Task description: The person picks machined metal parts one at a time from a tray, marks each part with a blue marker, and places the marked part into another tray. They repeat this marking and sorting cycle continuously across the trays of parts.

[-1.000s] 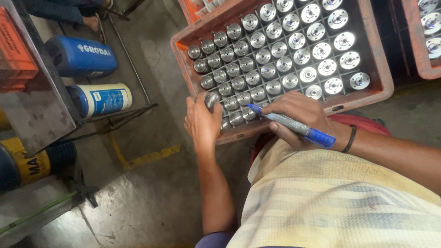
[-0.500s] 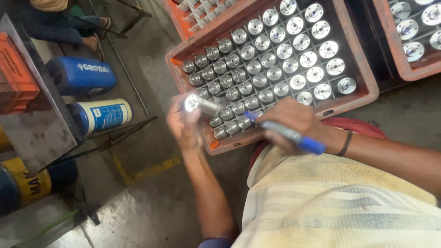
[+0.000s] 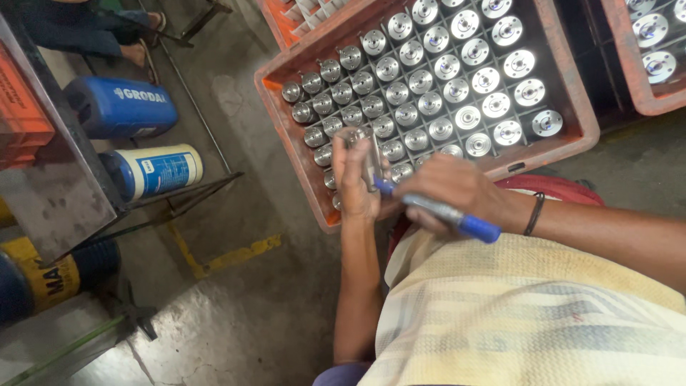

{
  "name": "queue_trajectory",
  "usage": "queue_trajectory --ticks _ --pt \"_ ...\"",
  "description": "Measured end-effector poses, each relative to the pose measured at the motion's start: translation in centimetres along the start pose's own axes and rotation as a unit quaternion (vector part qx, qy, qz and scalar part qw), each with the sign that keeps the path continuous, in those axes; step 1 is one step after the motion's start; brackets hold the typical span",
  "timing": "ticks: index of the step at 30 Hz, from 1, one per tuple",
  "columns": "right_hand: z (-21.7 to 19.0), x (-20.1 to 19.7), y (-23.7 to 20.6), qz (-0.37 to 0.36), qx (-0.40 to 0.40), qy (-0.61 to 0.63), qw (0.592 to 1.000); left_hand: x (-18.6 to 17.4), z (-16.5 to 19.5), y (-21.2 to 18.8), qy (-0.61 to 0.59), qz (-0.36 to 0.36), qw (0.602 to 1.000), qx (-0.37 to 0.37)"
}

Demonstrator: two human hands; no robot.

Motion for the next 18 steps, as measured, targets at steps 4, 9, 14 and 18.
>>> queue_trajectory --ticks 4,9,14,18 --pt "0.2 -0.4 -0.1 0.037 0.017 0.008 0.999 0.1 -0.4 0.5 -0.057 -0.048 0.997 0.013" --pt "-0.3 -0.9 0.5 0.009 0.048 0.001 0.999 -2.1 1.5 0.5 0.1 0.005 0.995 0.018" --pt "-0.5 -3.2 0.6 0.059 0.079 -0.008 0.995 -3.2 6.9 -0.4 0.651 0.086 0.718 0.231" --pt "-0.6 -3.4 0.7 0.073 0.081 -0.018 0.994 -1.6 6.0 0.7 0.649 0.085 0.713 0.252"
Point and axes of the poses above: each hand's wrist, its own y-axis towards the middle knuckle, its own x-axis out of the palm, z = x × y, the point moved 6 cm from there along y, towards the middle knuckle, and after that the axes turned 4 degrees about y, right-handed, at the moved point
